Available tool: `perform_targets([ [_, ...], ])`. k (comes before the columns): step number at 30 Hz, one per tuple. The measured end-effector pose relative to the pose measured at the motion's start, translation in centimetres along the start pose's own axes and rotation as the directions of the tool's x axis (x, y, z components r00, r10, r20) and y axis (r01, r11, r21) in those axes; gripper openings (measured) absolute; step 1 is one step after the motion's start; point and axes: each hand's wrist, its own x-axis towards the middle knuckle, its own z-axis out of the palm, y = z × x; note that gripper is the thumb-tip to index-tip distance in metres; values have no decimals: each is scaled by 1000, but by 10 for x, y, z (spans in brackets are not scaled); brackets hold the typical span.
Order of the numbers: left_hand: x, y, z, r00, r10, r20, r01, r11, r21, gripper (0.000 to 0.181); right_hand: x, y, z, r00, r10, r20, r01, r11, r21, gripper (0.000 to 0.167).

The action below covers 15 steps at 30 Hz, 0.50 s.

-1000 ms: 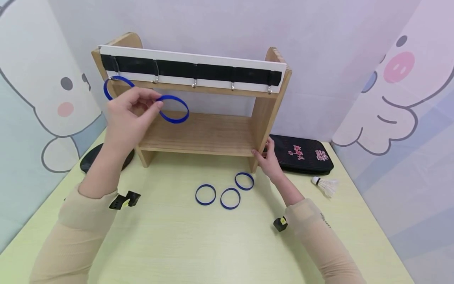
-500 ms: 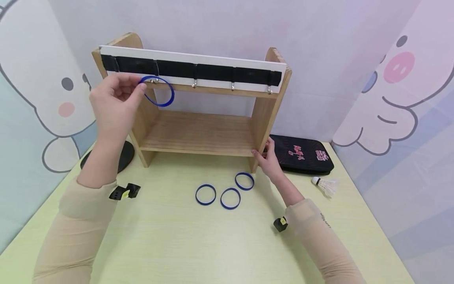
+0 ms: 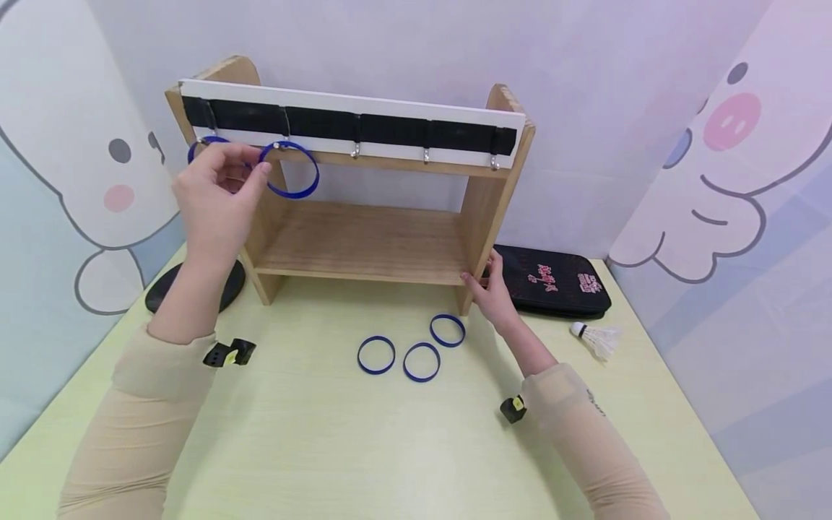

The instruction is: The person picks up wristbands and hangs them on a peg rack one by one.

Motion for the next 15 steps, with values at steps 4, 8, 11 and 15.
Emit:
perform_targets([
  [4,-3,6,-1,998,35,-55,-34,999,17,26,0,-1,0,1000,7,4,-8,1000,10,68],
  [8,-11,14,-1,993,90,-79,-89,996,18,27,-2,-9,-2,999,25,21,-26,999,42,68],
  [11,-20,17,1,988,148,-47,-147,989,17,27,-7,-20,-2,999,29,30,-31,998,51,69],
  [15,-33,17,7,978,208,28,-208,978,-2,24,-13,-30,-1,999,31,31,-32,999,40,69],
])
